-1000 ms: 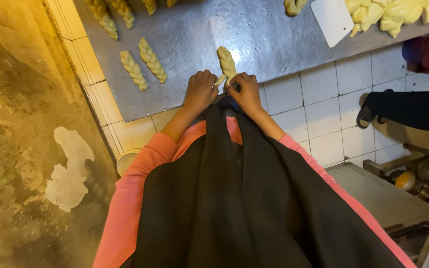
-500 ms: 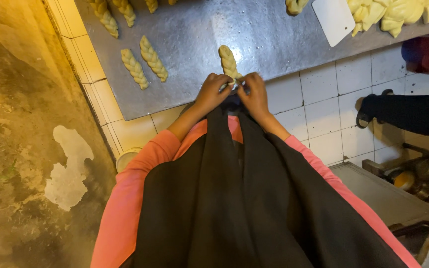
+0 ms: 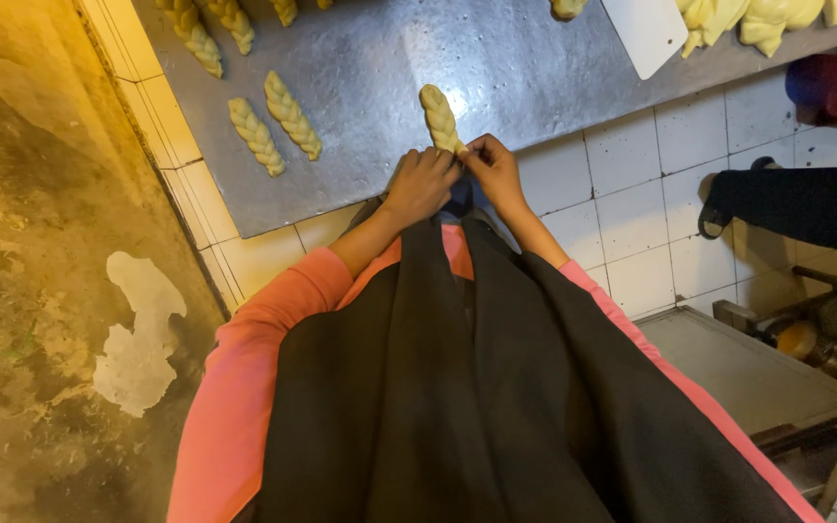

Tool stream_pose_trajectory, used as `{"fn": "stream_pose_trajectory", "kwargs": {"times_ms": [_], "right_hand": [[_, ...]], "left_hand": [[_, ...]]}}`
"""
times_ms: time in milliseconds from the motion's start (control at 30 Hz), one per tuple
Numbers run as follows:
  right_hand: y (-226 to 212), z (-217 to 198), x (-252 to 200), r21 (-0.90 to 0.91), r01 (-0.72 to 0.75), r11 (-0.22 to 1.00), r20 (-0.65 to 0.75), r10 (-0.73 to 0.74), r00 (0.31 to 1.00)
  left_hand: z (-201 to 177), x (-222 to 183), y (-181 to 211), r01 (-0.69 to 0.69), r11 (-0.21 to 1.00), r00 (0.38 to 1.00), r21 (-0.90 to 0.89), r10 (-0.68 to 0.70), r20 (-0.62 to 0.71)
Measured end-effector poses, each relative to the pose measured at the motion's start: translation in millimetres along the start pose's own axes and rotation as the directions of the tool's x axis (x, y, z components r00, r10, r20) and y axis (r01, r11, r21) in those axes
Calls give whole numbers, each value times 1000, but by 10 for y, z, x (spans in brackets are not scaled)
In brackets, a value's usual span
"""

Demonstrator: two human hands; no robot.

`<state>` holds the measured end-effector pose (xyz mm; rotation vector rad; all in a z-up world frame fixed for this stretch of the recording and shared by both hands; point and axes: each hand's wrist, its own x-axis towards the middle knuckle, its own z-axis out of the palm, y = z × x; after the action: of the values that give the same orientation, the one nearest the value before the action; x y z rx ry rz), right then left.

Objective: Braiding strips of dough into decorative shapes on a workbench in a bakery.

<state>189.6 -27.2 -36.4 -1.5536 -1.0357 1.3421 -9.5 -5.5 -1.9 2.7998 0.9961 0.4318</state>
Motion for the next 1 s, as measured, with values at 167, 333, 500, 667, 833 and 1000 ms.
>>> {"fn": "stream_pose_trajectory", "kwargs": {"times_ms": [167, 333, 500, 667, 833, 1000], "right_hand": [[-310, 45, -139, -24, 21, 999, 99, -19, 995], [-496, 70, -190, -340, 153, 928, 105, -124, 987], [-587, 102, -253, -556, 298, 776, 129, -274, 953], [-620, 189, -308, -649, 416, 637, 201, -384, 901], [-625, 230, -341, -704, 427, 568, 222, -395, 891], [-682, 185, -431, -670, 465, 579, 291, -372, 881]], "left_hand": [[147, -109, -58, -84, 996, 996, 20, 85, -34], [-16, -115, -105, -111, 991, 992, -76, 107, -59], [115, -211, -253, 47, 919, 994, -392, -82, -73], [-97, -206, -220, 225, 913, 952, -341, -280, -122], [67, -180, -213, 301, 818, 906, -490, -407, -122], [69, -171, -185, 137, 761, 928, -634, -323, -186]]}}
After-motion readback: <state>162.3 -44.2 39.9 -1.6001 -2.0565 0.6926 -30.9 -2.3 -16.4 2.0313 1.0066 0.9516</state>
